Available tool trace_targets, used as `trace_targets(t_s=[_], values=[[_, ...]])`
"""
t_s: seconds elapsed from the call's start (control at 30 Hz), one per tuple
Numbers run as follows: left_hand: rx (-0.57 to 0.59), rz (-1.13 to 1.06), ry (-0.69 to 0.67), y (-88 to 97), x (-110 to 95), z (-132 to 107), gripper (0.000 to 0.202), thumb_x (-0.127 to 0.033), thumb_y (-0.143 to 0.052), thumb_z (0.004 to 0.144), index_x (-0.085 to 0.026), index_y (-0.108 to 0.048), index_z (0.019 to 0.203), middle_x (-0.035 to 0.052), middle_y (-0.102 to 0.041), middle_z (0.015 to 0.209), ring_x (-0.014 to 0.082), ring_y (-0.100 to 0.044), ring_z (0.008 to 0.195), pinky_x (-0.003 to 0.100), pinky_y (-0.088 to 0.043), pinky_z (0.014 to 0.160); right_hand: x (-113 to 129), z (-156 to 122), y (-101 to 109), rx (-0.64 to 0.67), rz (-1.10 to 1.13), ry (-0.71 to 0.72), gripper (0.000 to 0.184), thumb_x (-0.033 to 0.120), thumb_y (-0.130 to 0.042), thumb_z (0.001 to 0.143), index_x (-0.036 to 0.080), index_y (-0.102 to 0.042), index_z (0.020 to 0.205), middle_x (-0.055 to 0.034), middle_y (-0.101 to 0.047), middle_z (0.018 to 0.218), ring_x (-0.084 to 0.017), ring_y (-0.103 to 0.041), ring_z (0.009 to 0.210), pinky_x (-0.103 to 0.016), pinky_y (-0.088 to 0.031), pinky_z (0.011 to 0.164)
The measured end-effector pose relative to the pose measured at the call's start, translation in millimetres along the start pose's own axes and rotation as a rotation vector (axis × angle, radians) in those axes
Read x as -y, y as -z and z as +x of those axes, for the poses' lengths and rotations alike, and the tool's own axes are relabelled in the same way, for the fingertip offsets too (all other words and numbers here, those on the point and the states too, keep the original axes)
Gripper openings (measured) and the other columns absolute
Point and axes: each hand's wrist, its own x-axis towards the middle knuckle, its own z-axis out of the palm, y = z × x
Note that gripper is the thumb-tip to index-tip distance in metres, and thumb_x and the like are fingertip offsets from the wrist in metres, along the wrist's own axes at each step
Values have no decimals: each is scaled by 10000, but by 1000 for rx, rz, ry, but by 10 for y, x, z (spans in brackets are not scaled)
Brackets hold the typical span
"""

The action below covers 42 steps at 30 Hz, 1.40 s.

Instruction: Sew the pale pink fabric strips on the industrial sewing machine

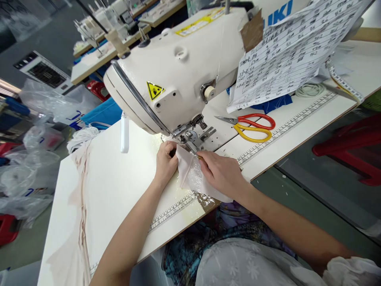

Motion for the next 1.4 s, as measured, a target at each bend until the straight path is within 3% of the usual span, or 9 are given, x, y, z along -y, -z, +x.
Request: trace_targets(t_s=[0.27,0.53,0.67,0.9,1.07,1.2,1.4], values=[[13,202,-171,-14,-10,23,24,-238,-599,800,-229,-587,819,36,-651,888,208,-564,850,368,-454,782,0,-6,-1,30,-27,6,360,281,-318,1062,182,-568,1302,-77,-749,1108,-190,-719,818,-285,-347,515],[1,105,-37,17,5,4,51,-257,-596,826,-230,-588,783,14,-662,895,193,-603,879,342,-474,795,-22,-12,13,12,-2,5,319,270,-354,1048,177,-591,1240,-60,-754,1069,-185,-718,798,-296,-362,526],[-18,110,-48,14,-16,0,94,-278,-601,836,-228,-589,757,10,-659,868,187,-604,857,343,-480,796,-5,14,35,30,-7,-10,303,257,-360,1043,180,-588,1228,-62,-757,1050,-187,-719,778,-289,-343,510],[-50,330,-349,9,0,19,103,-185,-555,861,-228,-614,788,41,-677,877,205,-591,851,369,-497,775,38,35,68,64,-83,1,313,218,-350,1042,171,-595,1232,-86,-748,1028,-194,-713,770,-292,-333,507],[59,470,-487,30,-24,16,288,-20,-489,795,-207,-667,923,72,-685,952,229,-595,925,382,-535,790,64,-1,81,24,-123,19,294,176,-393,1024,143,-613,1215,-99,-750,982,-201,-715,763,-303,-346,513],[167,489,-536,89,-75,-5,336,0,-453,787,-171,-674,973,103,-659,1011,236,-588,950,370,-565,766,21,-222,121,-40,-49,-22,262,175,-438,997,134,-614,1186,-85,-765,920,-208,-721,701,-287,-355,494],[272,564,-490,105,-200,-89,381,-29,-418,812,-159,-681,1056,134,-606,1094,264,-566,976,428,-581,812,-132,-852,230,-68,283,54,193,150,-381,965,186,-558,1033,-5,-700,676,-140,-654,517,-225,-376,433]])
